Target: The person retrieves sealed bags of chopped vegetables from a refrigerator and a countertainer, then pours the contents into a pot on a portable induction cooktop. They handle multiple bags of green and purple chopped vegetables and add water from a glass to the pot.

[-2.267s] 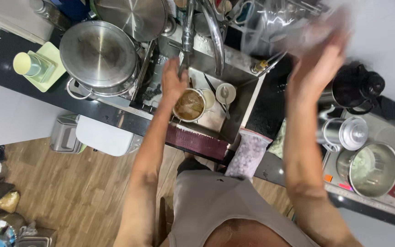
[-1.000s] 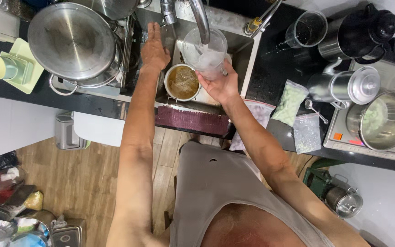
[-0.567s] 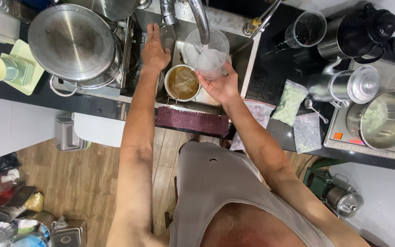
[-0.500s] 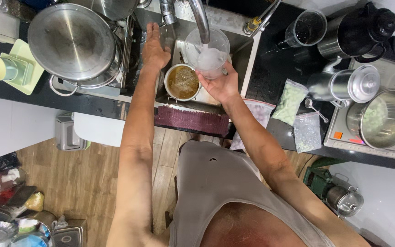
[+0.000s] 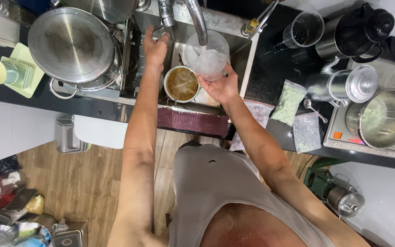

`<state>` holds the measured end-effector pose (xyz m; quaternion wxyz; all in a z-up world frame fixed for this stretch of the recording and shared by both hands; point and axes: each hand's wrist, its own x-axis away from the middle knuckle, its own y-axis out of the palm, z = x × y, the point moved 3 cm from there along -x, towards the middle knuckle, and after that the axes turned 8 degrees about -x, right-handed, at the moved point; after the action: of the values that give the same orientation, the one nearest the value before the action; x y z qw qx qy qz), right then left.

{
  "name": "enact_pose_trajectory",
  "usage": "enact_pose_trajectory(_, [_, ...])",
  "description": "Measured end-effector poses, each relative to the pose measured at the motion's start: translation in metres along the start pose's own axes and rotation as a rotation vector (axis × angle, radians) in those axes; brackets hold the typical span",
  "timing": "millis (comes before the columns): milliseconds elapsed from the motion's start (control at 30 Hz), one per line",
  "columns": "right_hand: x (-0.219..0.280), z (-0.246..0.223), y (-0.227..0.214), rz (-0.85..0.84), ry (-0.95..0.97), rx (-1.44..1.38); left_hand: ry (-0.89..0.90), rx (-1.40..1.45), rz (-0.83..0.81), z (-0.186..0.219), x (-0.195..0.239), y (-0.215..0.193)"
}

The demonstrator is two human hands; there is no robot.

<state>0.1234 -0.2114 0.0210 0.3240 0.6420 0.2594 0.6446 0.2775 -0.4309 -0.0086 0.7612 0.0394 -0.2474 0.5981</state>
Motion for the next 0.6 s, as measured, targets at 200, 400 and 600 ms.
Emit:
enact_pose_trajectory(200, [-0.001,-0.002,-0.003,0.014,0.017,-0.031,0.063,0.084,0.006,-0.02,-0.014,0.007])
enact_pose_trajectory(400, [-0.001,-0.001,-0.005,-0.002,0.02,-0.027,0.064,0.129,-0.016,-0.019,-0.011,0.005])
enact_pose_trajectory(600, [0.005,0.002,-0.004,0.072,-0.017,-0.029,-0.101,-0.019,-0.067,0.023,0.026,-0.008])
